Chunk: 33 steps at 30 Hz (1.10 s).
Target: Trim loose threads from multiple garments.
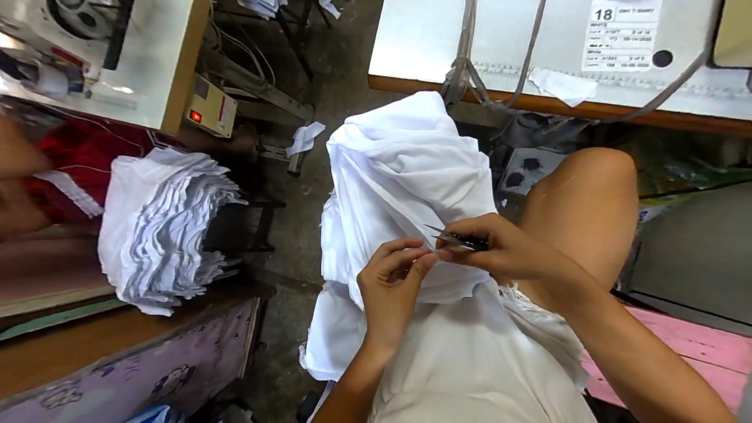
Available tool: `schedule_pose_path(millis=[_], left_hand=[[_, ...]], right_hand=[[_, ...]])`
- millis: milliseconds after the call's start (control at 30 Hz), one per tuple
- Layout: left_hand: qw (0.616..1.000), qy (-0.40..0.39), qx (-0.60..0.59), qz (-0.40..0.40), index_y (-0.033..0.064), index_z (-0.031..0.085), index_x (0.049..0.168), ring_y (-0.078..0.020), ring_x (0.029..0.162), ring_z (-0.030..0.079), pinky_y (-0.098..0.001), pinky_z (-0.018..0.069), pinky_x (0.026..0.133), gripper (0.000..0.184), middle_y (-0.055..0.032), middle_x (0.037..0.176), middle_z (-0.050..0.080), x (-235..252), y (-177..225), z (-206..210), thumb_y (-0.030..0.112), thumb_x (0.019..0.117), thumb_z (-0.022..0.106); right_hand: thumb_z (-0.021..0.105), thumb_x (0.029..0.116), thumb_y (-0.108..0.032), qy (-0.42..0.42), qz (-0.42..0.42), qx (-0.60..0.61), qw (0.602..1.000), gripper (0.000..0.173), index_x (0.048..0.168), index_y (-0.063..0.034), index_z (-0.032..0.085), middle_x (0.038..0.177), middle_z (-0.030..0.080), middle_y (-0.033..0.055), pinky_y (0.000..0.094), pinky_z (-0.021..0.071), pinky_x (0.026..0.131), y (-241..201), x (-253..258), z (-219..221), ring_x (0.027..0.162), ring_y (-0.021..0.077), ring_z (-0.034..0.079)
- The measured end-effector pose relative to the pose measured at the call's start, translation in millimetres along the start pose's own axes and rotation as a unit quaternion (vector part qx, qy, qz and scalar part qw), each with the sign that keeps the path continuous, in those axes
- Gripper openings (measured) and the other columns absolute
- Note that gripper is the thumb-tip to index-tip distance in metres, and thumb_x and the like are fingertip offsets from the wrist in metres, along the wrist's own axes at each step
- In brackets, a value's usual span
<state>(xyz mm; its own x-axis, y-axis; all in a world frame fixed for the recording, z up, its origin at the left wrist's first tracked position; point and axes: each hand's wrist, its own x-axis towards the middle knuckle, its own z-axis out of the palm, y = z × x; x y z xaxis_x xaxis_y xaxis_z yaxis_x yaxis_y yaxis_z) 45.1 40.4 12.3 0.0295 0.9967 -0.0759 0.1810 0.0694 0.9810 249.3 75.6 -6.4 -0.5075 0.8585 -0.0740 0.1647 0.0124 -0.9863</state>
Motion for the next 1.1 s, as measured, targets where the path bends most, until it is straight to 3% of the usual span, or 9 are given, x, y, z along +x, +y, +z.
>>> schedule_pose_path(millis=[100, 167, 300, 367, 433, 567, 667, 867, 1100], left_hand=[[0.999, -0.036, -0.024, 0.009, -0.0024, 0.067, 0.093, 0.0021, 0.08, 0.062, -0.0139, 0.0554, 0.071, 0.008, -0.0027, 0.102, 0.065, -1, -3, 1, 0.004, 0.0963, 0.063], [0.993, -0.061, -0.099, -0.016, 0.0036, 0.063, 0.096, 0.0035, 0.074, 0.058, -0.0139, 0.0517, 0.065, 0.009, 0.0043, 0.096, 0.063, 0, -2, 1, 0.004, 0.1008, 0.055], [0.97, -0.039, -0.232, -0.061, 0.0108, 0.068, 0.096, 0.0008, 0.063, 0.06, -0.0157, 0.052, 0.061, 0.014, 0.0058, 0.078, 0.068, 4, 5, -6, 0.006, 0.1027, 0.056], [0.977, -0.006, -0.213, -0.022, 0.0118, 0.069, 0.094, 0.0, 0.065, 0.063, -0.0158, 0.0549, 0.062, 0.014, 0.0046, 0.082, 0.07, 6, 7, -10, 0.007, 0.1021, 0.059], [0.985, 0.025, -0.171, 0.028, 0.0127, 0.069, 0.094, -0.0017, 0.067, 0.067, -0.0171, 0.0577, 0.063, 0.011, 0.0042, 0.082, 0.073, 9, 7, -14, 0.007, 0.1006, 0.062], [0.988, 0.048, -0.123, 0.086, 0.0128, 0.071, 0.096, -0.0055, 0.071, 0.073, -0.0212, 0.062, 0.068, 0.007, 0.0037, 0.083, 0.076, 10, 8, -19, 0.009, 0.0986, 0.066], [0.986, 0.054, -0.116, 0.108, 0.0127, 0.07, 0.097, -0.006, 0.073, 0.073, -0.0215, 0.0626, 0.069, 0.005, 0.0038, 0.085, 0.077, 7, 11, -18, 0.01, 0.0986, 0.066], [0.982, 0.063, -0.098, 0.147, 0.0149, 0.069, 0.1, -0.0035, 0.075, 0.072, -0.0197, 0.0618, 0.07, 0.004, 0.0068, 0.085, 0.075, 3, 19, -20, 0.015, 0.0997, 0.065], [0.98, 0.015, -0.101, 0.17, 0.0119, 0.072, 0.1, -0.0049, 0.078, 0.074, -0.0209, 0.0631, 0.074, 0.007, 0.0052, 0.086, 0.076, 0, 26, -18, 0.016, 0.0992, 0.066]], right_hand=[[0.065, 0.0989, -0.023, -0.004, 0.002, -0.001, 1.0, 0.017, 0.092, -0.0082, 0.07, 0.067, 0.054, -0.0116, 0.0086, 0.0357, 0.053, -1, 1, 0, 0.058, -0.01, 0.044], [0.065, 0.0991, -0.023, -0.006, 0.006, -0.003, 1.0, 0.018, 0.092, -0.0083, 0.07, 0.066, 0.054, -0.0116, 0.009, 0.0355, 0.053, 0, 1, 0, 0.058, -0.0097, 0.044], [0.066, 0.0982, -0.027, 0.034, 0.013, -0.026, 0.999, 0.019, 0.093, -0.0098, 0.071, 0.07, 0.056, -0.0104, 0.0112, 0.0376, 0.055, 1, -1, -1, 0.06, -0.0075, 0.046], [0.065, 0.0979, -0.039, 0.072, -0.009, -0.097, 0.993, 0.029, 0.103, -0.0112, 0.071, 0.083, 0.061, -0.0075, 0.0159, 0.0449, 0.061, -2, -4, -4, 0.07, -0.0029, 0.053], [0.056, 0.0986, -0.057, 0.092, -0.014, -0.222, 0.971, 0.049, 0.112, -0.0118, 0.07, 0.088, 0.063, -0.0045, 0.0254, 0.047, 0.059, -18, -8, -6, 0.071, 0.0042, 0.057], [0.05, 0.0996, -0.056, 0.143, -0.048, -0.442, 0.884, 0.052, 0.091, -0.0071, 0.068, 0.068, 0.059, 0.0037, 0.036, 0.0367, 0.042, -57, -17, 8, 0.05, 0.0196, 0.054], [0.057, 0.0956, -0.046, 0.175, -0.044, -0.519, 0.836, 0.043, 0.08, -0.0065, 0.066, 0.06, 0.054, 0.0059, 0.0361, 0.0324, 0.041, -76, -24, 24, 0.045, 0.0229, 0.05], [0.061, 0.0944, -0.045, 0.181, -0.009, -0.551, 0.815, 0.043, 0.078, -0.0056, 0.068, 0.058, 0.054, 0.0069, 0.0361, 0.0335, 0.045, -92, -25, 40, 0.046, 0.0233, 0.051], [0.063, 0.0932, -0.043, 0.171, 0.008, -0.606, 0.777, 0.043, 0.074, -0.0046, 0.066, 0.055, 0.051, 0.0069, 0.0347, 0.0304, 0.043, -112, -23, 45, 0.043, 0.0227, 0.048]])
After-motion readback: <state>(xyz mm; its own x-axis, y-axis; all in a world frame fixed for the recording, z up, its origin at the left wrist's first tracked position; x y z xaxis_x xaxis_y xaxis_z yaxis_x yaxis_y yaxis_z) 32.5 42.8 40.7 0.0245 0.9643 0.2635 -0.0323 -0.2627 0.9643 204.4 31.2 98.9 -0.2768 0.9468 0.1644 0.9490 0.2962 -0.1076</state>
